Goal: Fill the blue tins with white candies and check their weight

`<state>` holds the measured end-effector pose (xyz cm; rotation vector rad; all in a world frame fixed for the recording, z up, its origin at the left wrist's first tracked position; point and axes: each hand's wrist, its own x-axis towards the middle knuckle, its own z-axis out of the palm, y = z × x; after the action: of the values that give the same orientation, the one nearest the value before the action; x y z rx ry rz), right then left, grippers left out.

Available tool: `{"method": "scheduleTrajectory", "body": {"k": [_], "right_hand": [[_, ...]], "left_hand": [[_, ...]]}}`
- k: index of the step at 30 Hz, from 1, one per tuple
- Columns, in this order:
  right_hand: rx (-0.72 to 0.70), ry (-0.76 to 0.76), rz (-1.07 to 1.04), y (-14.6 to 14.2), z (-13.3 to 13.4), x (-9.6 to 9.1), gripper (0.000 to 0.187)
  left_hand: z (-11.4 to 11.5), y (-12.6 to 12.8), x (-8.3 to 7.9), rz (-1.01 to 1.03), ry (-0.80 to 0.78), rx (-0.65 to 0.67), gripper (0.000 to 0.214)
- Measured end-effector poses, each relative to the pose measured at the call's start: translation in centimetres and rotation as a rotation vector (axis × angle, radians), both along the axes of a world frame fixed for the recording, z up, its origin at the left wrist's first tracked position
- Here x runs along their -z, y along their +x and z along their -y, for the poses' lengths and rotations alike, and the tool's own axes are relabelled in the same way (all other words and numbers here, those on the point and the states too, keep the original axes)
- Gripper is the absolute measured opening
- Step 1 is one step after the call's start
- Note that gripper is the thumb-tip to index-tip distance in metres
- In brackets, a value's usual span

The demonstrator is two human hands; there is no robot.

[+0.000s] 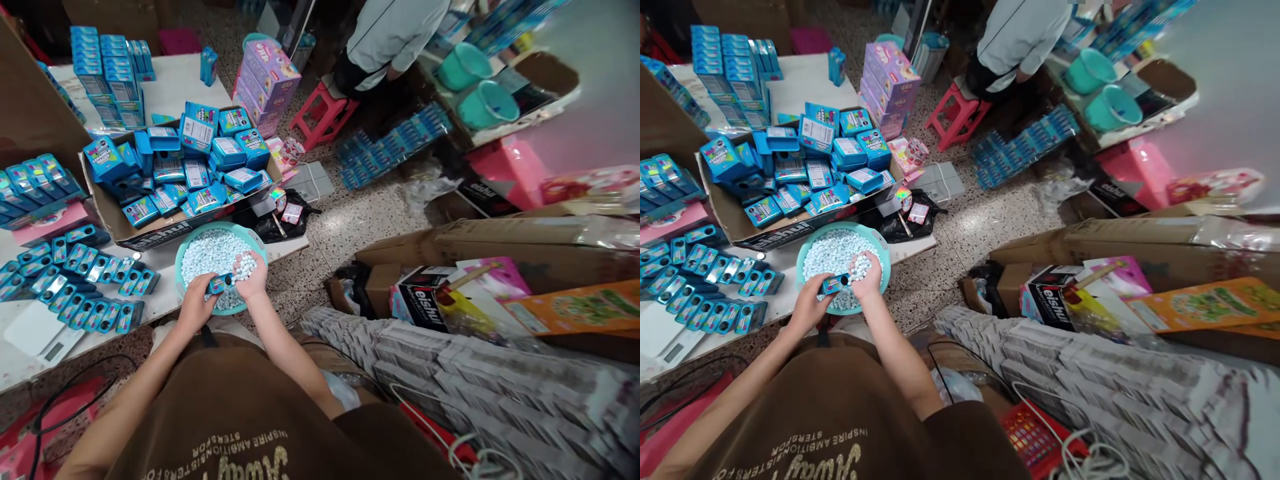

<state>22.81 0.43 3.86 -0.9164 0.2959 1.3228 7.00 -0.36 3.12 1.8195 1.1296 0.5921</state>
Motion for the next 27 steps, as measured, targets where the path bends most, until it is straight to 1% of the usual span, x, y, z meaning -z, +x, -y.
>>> {"method": "scheduleTrajectory", "body": {"k": [2, 4, 8, 13, 15, 17, 19, 23, 27], "right_hand": [[0.033, 0.002, 0.050, -0.4, 0.0, -0.1, 0.016], [0.045, 0.023, 0.100, -0.8, 0.0, -0.3, 0.018], [0.016, 0.028, 0.164, -1.1, -0.2, -0.7, 0.021], [-0.032, 0.081, 0.205, -1.2, -0.5, -1.1, 0.021], [-0.046, 0.075, 0.233, -1.3, -0.6, -1.1, 0.022], [-0.056, 0.065, 0.247, -1.3, -0.7, -1.0, 0.022], [-0.065, 0.061, 0.250, -1.4, -0.8, -0.8, 0.022], [-0.069, 0.072, 0.282, -1.4, -1.1, -0.8, 0.021], [-0.086, 0.106, 0.350, -1.4, -1.2, -1.3, 0.023]], "left_hand": [[0.0, 0.1, 0.2, 0.001, -0.005, -0.003, 0.035], [0.2, 0.1, 0.3, 0.011, -0.030, -0.038, 0.036], [0.4, 0.1, 0.5, 0.044, -0.048, -0.077, 0.037], [0.3, 0.3, 0.3, 0.099, -0.139, -0.168, 0.040], [0.2, 0.2, 0.3, 0.106, -0.091, -0.159, 0.038], [0.0, 0.2, 0.4, 0.096, -0.023, -0.115, 0.036], [-0.1, 0.2, 0.6, 0.085, -0.003, -0.099, 0.036], [-0.1, 0.5, 0.9, 0.128, -0.103, -0.171, 0.040], [-0.2, 0.9, 0.6, 0.202, -0.133, -0.178, 0.041]]}}
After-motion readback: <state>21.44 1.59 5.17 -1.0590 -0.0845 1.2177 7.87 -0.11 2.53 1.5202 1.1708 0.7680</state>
